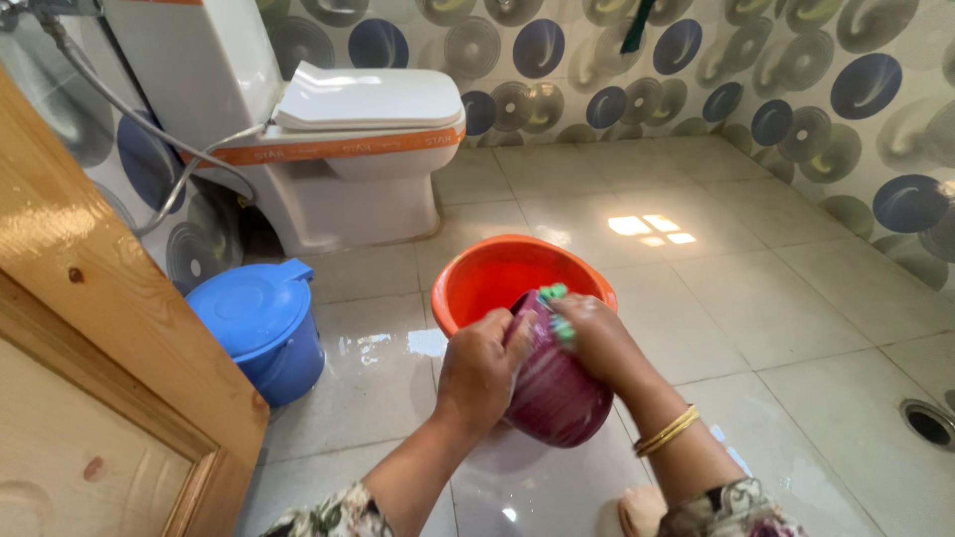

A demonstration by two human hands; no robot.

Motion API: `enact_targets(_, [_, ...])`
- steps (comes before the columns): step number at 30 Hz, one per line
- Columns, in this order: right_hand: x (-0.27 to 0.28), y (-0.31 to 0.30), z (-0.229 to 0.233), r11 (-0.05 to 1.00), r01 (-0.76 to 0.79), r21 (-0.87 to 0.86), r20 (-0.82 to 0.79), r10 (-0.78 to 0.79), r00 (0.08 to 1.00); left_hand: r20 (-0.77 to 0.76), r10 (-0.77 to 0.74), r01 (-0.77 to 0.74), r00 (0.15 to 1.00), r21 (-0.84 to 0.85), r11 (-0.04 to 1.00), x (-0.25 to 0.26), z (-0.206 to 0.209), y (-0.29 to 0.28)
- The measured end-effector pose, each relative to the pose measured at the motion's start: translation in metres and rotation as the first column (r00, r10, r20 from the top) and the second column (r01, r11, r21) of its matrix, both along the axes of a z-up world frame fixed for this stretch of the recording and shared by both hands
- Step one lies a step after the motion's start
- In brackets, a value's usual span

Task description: The person lathers a cloth in a bucket and scrubs a plastic mug inside and out with the cloth.

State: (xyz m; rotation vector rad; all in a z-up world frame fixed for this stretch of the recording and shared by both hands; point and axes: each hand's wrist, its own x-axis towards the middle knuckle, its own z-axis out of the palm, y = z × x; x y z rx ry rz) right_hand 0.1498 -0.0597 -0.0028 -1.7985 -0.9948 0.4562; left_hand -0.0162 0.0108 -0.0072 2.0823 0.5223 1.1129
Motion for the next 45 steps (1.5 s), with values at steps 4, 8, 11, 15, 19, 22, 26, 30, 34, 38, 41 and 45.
enact_targets(4, [-0.080, -0.003, -0.001, 0.989, 0.074, 0.128, 0.677, -0.141, 0.723, 0.164, 0.170, -0.041, 0.972, -0.592, 0.805, 0.017, -0.018, 0.028])
enact_targets(8, [-0.055, 0.002, -0.011, 0.934, -0.129, 0.333, 0.871, -0.253, 0.421, 0.144, 0.221, -0.101, 0.965, -0.574, 0.813, 0.008, -0.001, 0.019])
enact_targets(11, [0.009, 0.001, -0.012, 0.995, 0.097, 0.011, 0.499, -0.089, 0.862, -0.147, 0.090, -0.120, 0.985, -0.211, 0.970, -0.005, 0.014, -0.008])
enact_targets(15, [0.000, 0.000, -0.001, 0.999, 0.050, 0.007, 0.044, -0.051, 0.998, 0.015, 0.083, -0.083, 0.996, -0.028, 0.996, 0.003, 0.008, -0.004])
enact_targets(19, [-0.079, -0.006, -0.003, 0.931, -0.131, 0.341, 0.874, -0.263, 0.408, 0.062, 0.261, -0.180, 0.963, -0.574, 0.799, 0.017, -0.006, 0.028])
enact_targets(22, [-0.058, -0.007, -0.011, 0.890, -0.248, 0.383, 0.865, -0.252, 0.434, 0.170, 0.223, -0.097, 0.960, -0.546, 0.832, 0.009, 0.003, 0.022])
enact_targets(26, [0.016, 0.009, -0.031, 0.990, 0.114, -0.083, 0.798, -0.002, 0.602, -0.112, 0.101, -0.124, 0.989, -0.220, 0.968, -0.009, 0.019, -0.012])
enact_targets(30, [0.014, 0.007, -0.025, 0.990, -0.126, 0.062, 0.868, 0.009, 0.496, -0.039, 0.030, -0.030, 0.999, -0.005, 1.000, 0.000, 0.012, -0.014])
enact_targets(34, [-0.064, -0.004, -0.021, 0.940, -0.102, 0.324, 0.768, -0.198, 0.609, 0.048, 0.146, -0.106, 0.988, -0.477, 0.873, 0.008, 0.003, 0.007])
enact_targets(38, [-0.025, 0.005, -0.024, 0.920, -0.201, 0.335, 0.807, -0.171, 0.566, -0.074, 0.188, -0.202, 0.979, -0.335, 0.920, 0.000, 0.012, 0.000])
enact_targets(41, [0.029, 0.012, -0.027, 0.964, -0.161, 0.212, 0.862, -0.107, 0.496, -0.103, -0.027, 0.018, 0.994, -0.085, 0.996, -0.007, 0.017, -0.017])
enact_targets(45, [0.024, 0.008, -0.015, 0.985, -0.152, 0.084, 0.816, 0.020, 0.578, -0.045, -0.070, 0.072, 0.997, 0.029, 0.997, 0.005, 0.008, -0.010])
